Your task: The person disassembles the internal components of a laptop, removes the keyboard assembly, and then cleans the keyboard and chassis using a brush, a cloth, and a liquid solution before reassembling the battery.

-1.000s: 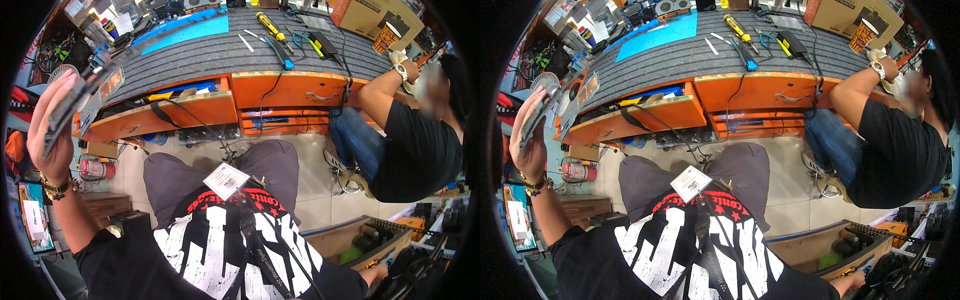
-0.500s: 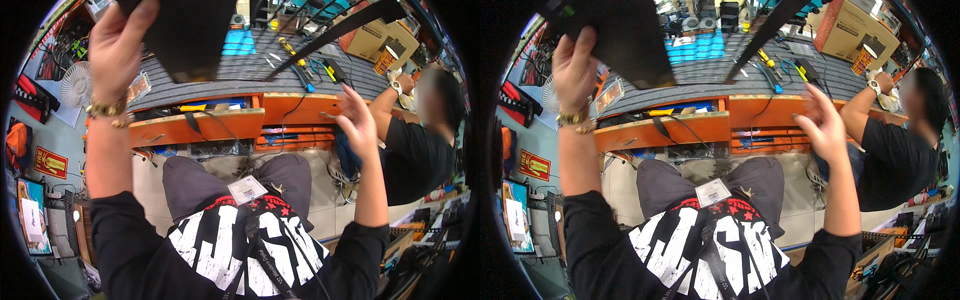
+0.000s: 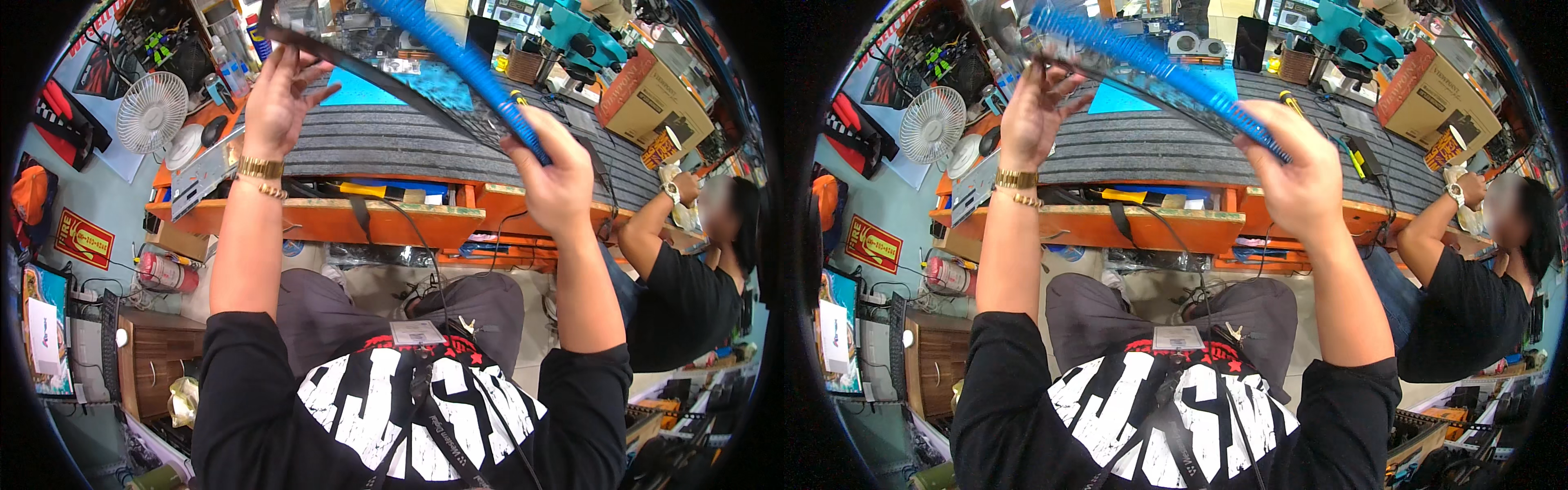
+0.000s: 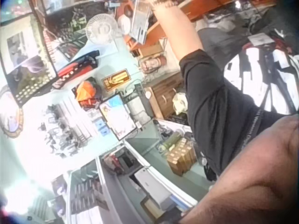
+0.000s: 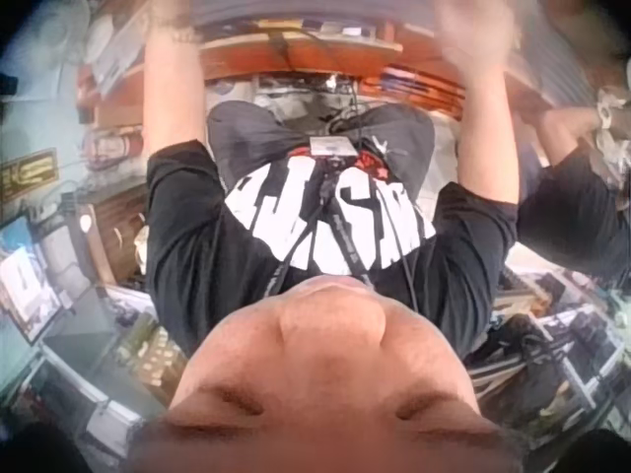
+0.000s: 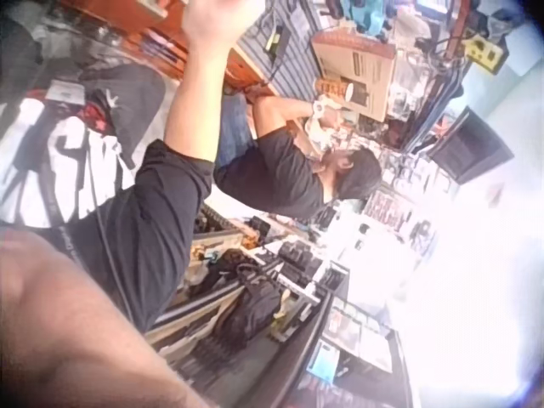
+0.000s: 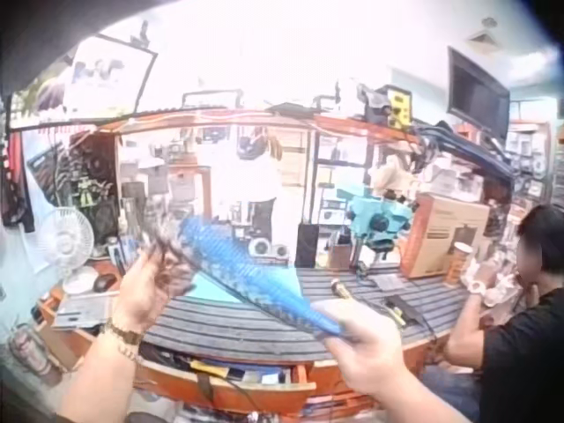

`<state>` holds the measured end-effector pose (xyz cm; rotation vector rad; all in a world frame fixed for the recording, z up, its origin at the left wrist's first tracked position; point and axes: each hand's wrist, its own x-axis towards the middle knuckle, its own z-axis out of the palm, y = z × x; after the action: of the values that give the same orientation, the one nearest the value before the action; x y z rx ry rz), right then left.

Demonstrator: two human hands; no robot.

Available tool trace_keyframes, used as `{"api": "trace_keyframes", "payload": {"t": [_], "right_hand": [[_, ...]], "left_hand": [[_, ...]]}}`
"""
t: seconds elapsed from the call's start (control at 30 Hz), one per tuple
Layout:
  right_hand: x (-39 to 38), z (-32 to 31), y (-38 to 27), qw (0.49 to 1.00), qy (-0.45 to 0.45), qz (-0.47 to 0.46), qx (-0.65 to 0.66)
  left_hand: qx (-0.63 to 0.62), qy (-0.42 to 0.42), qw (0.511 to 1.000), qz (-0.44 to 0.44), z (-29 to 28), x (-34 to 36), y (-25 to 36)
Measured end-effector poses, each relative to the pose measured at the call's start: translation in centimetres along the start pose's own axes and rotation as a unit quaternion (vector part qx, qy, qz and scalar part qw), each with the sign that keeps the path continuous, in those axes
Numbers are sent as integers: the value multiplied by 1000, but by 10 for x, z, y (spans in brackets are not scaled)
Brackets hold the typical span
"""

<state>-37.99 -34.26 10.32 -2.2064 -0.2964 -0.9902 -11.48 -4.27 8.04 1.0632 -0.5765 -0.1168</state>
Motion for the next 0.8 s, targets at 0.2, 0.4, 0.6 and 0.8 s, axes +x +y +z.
{"api": "trace_keyframes", "payload": {"t": [0.2, 0.4, 0.6, 0.8], "right_hand": [[-26, 55, 15, 969, -18, -109, -221], [-51, 98, 31, 951, -54, -118, -282], [-42, 105, 31, 950, -49, -110, -288], [-32, 113, 29, 945, -51, -120, -301]], "left_hand": [[-29, 49, 976, -208, -75, -37, -7], [435, 14, 874, -216, -107, -60, -19], [549, -159, 817, -75, -92, -132, -34], [634, -58, 766, 90, -81, -155, -60]]}}
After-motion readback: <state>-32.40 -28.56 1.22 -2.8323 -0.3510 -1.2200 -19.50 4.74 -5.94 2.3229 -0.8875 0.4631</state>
